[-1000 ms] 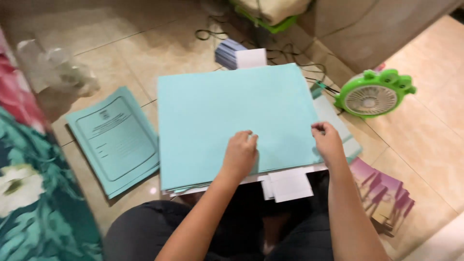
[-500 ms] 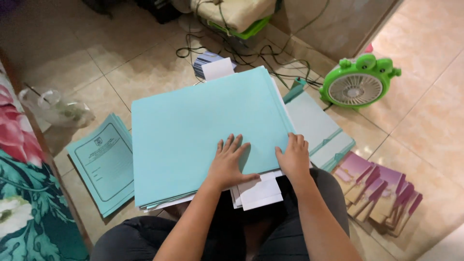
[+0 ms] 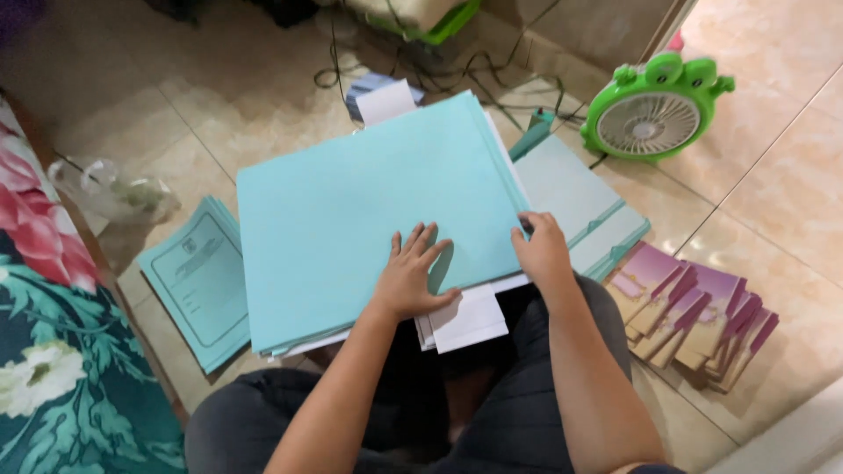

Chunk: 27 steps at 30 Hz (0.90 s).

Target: The person is manually folding and stacking light blue paper folders on a tiled floor.

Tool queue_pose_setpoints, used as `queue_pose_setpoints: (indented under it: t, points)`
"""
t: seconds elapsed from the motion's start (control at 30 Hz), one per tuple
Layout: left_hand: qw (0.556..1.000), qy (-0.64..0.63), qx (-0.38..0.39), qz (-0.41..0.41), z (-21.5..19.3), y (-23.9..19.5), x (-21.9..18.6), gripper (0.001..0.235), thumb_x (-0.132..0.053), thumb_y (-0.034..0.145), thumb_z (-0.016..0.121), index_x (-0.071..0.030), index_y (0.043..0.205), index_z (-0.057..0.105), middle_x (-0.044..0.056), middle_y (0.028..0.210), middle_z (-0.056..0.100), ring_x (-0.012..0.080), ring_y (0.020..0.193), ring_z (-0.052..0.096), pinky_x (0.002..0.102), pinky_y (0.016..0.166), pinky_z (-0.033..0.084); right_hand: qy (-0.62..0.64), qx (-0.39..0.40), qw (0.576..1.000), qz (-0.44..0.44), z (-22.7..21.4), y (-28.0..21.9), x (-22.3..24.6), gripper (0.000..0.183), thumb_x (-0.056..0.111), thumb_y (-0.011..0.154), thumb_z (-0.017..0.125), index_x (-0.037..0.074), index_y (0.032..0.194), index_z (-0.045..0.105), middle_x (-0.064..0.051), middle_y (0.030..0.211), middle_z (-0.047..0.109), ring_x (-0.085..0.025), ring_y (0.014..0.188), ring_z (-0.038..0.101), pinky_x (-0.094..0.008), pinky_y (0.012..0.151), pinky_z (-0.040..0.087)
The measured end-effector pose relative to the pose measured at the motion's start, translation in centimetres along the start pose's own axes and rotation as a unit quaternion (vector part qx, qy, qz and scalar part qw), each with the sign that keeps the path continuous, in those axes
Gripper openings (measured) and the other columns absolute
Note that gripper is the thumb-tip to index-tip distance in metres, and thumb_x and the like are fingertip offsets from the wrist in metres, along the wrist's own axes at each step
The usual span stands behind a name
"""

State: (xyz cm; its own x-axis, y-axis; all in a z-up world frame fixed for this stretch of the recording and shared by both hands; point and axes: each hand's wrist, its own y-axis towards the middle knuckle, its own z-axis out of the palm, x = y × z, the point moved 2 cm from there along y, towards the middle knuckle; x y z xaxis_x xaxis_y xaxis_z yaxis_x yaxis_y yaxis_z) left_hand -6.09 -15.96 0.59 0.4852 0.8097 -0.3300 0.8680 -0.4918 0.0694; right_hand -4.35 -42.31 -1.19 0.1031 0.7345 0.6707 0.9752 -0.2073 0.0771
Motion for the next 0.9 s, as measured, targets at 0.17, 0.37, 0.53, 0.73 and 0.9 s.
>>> queue_pose_setpoints:
  t: [0.17, 0.37, 0.53, 0.73, 0.9]
  points:
    - [1.000, 0.006, 0.010, -0.007, -0.3, -0.3, -0.6, 0.095, -0.070, 0.071, 0.068, -0.026, 0.152, 0.048, 0.012, 0.166, 0.035, 0.0351, 0.155, 0.028, 0.064, 0.124, 0.017, 0.004, 0.020, 1.000, 0.015, -0.1, 0.0, -0.4, 0.034, 0.024, 0.093, 0.067, 0.009, 0.124, 0.069, -0.010, 0.109, 0.063, -0.033, 0.108, 0.068, -0.044, 0.095, 0.055]
    - [0.998, 0.030, 0.047, -0.026, -0.2, 0.0, -0.4, 0.107, -0.074, 0.071, 0.062, -0.026, 0.161, 0.030, 0.011, 0.170, 0.025, 0.0310, 0.158, 0.022, 0.061, 0.126, 0.011, 0.019, 0.041, 0.998, 0.047, -0.4, 0.4, -0.3, 0.031, 0.024, 0.096, 0.067, 0.010, 0.123, 0.068, -0.010, 0.109, 0.063, -0.032, 0.111, 0.067, -0.044, 0.093, 0.055]
    - [0.998, 0.017, 0.058, -0.035, -0.3, -0.1, -0.1, 0.112, -0.078, 0.075, 0.056, -0.025, 0.166, 0.019, 0.009, 0.172, 0.021, 0.0284, 0.160, 0.018, 0.058, 0.128, 0.007, 0.049, 0.049, 0.994, 0.087, -0.6, 0.5, -0.7, 0.033, 0.026, 0.101, 0.064, 0.010, 0.129, 0.066, -0.009, 0.113, 0.065, -0.029, 0.114, 0.066, -0.042, 0.096, 0.054]
    - [0.999, -0.046, 0.007, -0.020, 0.7, -0.3, 0.8, 0.109, -0.090, 0.079, 0.040, -0.023, 0.164, 0.026, 0.009, 0.168, 0.032, 0.0272, 0.157, 0.027, 0.056, 0.128, 0.010, 0.178, -0.039, 0.981, 0.066, -1.0, 2.0, -3.7, 0.023, 0.028, 0.107, 0.059, 0.010, 0.117, 0.071, -0.009, 0.098, 0.070, -0.020, 0.082, 0.066, -0.036, 0.070, 0.051]
    - [0.973, -0.043, -0.209, 0.084, 4.3, -0.8, 2.3, 0.063, -0.026, 0.081, 0.072, -0.013, 0.142, 0.061, 0.009, 0.140, 0.063, 0.0267, 0.132, 0.059, 0.052, 0.117, 0.039, 0.343, -0.030, 0.936, 0.066, -3.5, 0.7, 0.0, 0.027, 0.026, 0.113, 0.047, 0.004, 0.117, 0.062, -0.015, 0.087, 0.068, -0.015, 0.064, 0.063, -0.020, 0.051, 0.040]
